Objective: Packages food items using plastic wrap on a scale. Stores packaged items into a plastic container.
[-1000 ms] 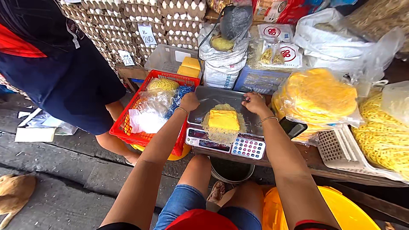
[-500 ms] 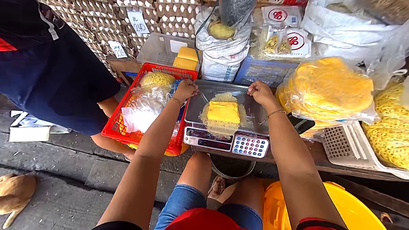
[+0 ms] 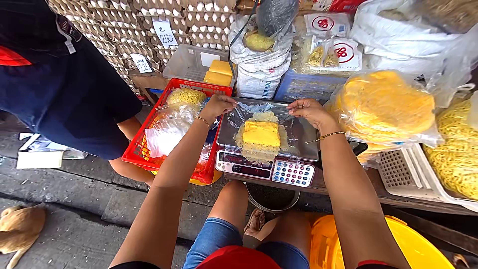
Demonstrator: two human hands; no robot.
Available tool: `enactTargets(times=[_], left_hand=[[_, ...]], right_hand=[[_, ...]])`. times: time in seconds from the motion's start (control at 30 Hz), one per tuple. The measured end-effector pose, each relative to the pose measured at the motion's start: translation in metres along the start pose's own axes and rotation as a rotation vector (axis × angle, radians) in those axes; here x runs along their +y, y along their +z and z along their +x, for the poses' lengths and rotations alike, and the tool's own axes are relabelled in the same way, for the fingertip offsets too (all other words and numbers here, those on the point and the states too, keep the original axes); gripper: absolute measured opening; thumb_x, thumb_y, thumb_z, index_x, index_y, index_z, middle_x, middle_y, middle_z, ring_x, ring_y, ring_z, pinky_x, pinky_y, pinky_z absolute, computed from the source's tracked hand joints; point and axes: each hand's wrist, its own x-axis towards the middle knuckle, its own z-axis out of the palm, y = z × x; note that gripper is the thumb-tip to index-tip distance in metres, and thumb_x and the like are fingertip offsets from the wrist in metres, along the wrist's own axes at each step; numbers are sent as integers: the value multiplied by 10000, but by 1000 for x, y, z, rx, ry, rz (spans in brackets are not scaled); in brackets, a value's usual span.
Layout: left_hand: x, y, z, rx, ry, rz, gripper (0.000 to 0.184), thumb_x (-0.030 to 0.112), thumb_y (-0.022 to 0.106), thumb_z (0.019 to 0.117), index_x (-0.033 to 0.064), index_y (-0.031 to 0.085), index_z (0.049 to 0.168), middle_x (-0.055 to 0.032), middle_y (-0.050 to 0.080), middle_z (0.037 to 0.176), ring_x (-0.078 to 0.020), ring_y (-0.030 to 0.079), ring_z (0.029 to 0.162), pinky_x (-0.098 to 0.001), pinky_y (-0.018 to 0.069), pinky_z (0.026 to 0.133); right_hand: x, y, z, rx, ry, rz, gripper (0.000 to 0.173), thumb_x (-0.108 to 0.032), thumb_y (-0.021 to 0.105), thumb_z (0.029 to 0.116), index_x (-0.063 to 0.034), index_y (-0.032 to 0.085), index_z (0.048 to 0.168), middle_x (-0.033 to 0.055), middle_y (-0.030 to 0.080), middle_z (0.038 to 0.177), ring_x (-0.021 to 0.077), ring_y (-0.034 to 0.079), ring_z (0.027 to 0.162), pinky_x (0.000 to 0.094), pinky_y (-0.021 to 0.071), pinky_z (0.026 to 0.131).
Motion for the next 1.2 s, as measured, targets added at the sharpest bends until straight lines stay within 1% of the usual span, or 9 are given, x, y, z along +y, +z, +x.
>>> enactTargets(times=[0.2, 0.33, 0.53, 0.67, 0.77, 0.87, 0.97, 1.07, 1.2], left_hand=[[-20, -13, -39, -62, 209, 85, 75, 1, 730, 902, 15, 753, 973, -16, 720, 898, -47, 643, 830, -246, 539, 809], [-35, -11, -55, -77, 225, 121, 90, -18, 751, 871, 9, 752, 957, -27, 715, 894, -49, 632, 810, -241, 530, 783], [-44, -7, -72, -102, 139, 101, 88, -10, 699, 926, 3, 744, 1001, -2, 713, 826, -19, 606, 664, -194, 517, 633], [-38, -3, -74, -92, -103, -136, 255, 256, 509, 1088, 68, 600, 1234, -82, 741, 862, -160, 737, 724, -295, 614, 663], [-31, 8, -69, -2, -207, -252, 461, 461, 391, 1102, 104, 481, 1380, -144, 720, 936, -233, 742, 778, -362, 624, 736], [-27, 20, -62, 28, -178, -306, 329, 278, 516, 1086, 85, 489, 1350, -106, 672, 976, -193, 708, 812, -342, 604, 773], [-26, 25, -57, 24, -149, -290, 273, 22, 602, 1005, 36, 574, 1276, -86, 665, 986, -143, 685, 831, -291, 586, 796], [-22, 26, -59, 17, -154, -270, 180, -35, 609, 974, 10, 655, 1142, -63, 679, 994, -96, 665, 818, -244, 569, 790], [-21, 24, -59, -3, -163, -270, 161, -38, 619, 965, 7, 671, 1111, -49, 688, 980, -82, 664, 804, -227, 566, 776]], right_hand=[[0, 20, -85, 80, -188, -214, 78, -1, 687, 939, -28, 639, 993, 130, 626, 887, 211, 582, 731, 385, 511, 665], [18, 28, -87, 90, -277, -362, 31, 21, 682, 928, 37, 675, 954, 211, 665, 1001, 341, 651, 897, 531, 542, 816], [32, 34, -89, 155, -296, -380, 17, 48, 671, 926, 56, 683, 917, 226, 665, 1035, 347, 656, 970, 530, 535, 892], [36, 35, -89, 167, -264, -365, 50, 26, 666, 935, 47, 695, 969, 222, 662, 1037, 334, 649, 952, 517, 527, 878], [33, 37, -87, 197, -88, -181, 251, 11, 535, 987, 53, 625, 1218, 193, 672, 963, 250, 636, 832, 438, 527, 791], [20, 45, -88, 270, 144, 117, 369, -192, 323, 1114, -48, 501, 1403, 115, 647, 849, 149, 629, 650, 307, 534, 613], [11, 54, -84, 274, 219, 222, 405, -385, 407, 1112, -78, 525, 1348, 94, 631, 817, 140, 618, 606, 286, 527, 570], [4, 60, -81, 286, 201, 176, 279, -204, 591, 1050, -17, 570, 1257, 104, 622, 889, 121, 570, 649, 277, 495, 610], [0, 61, -78, 325, 135, 162, 184, 12, 621, 976, 35, 630, 1158, 122, 623, 939, 126, 602, 719, 281, 541, 694]])
